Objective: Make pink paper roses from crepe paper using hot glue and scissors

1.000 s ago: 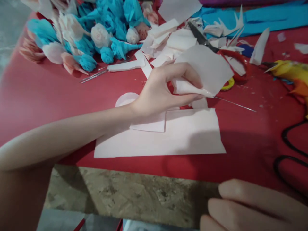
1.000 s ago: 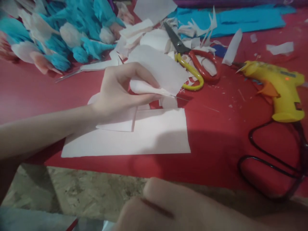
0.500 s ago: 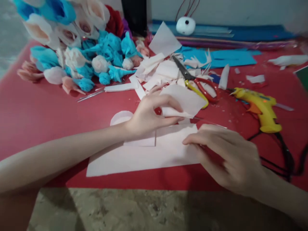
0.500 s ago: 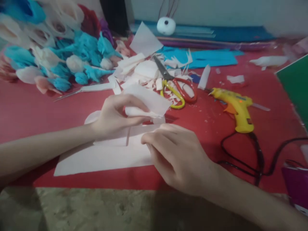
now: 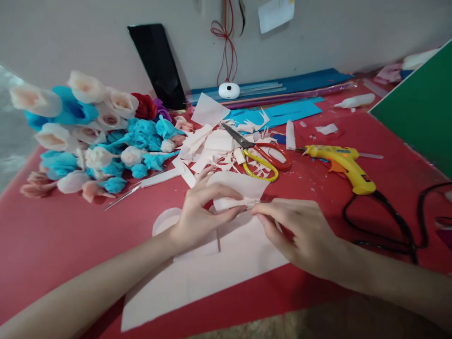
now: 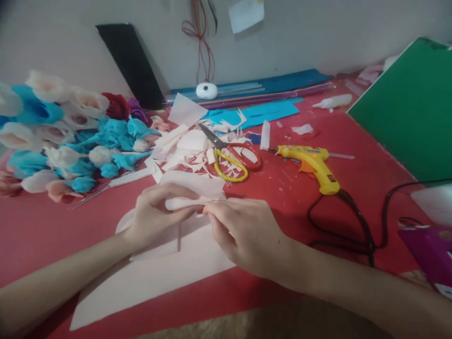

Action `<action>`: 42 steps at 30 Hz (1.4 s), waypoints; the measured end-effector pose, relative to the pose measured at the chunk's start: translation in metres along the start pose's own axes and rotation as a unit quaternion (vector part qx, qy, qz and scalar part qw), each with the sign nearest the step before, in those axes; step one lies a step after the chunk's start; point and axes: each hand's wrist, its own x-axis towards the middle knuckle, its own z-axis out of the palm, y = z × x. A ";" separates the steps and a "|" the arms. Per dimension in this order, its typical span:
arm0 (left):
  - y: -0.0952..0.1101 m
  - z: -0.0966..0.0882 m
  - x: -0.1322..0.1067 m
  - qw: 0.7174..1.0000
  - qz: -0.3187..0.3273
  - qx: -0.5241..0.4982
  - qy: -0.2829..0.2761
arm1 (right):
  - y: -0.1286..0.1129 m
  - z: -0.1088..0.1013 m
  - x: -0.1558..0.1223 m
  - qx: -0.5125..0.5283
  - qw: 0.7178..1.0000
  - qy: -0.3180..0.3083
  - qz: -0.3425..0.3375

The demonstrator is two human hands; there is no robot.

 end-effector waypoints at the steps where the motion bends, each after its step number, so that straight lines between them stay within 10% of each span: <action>1: 0.000 -0.001 0.000 1.000 0.001 0.001 -0.001 | 0.001 0.000 0.000 -0.024 0.999 0.016 -0.033; 12: 0.004 -0.005 -0.004 0.998 0.064 0.012 0.015 | -0.001 -0.003 -0.005 -0.193 0.962 0.058 -0.183; 42: 0.005 -0.006 -0.004 0.997 0.073 0.023 -0.020 | -0.001 -0.001 -0.004 -0.070 0.995 0.035 -0.054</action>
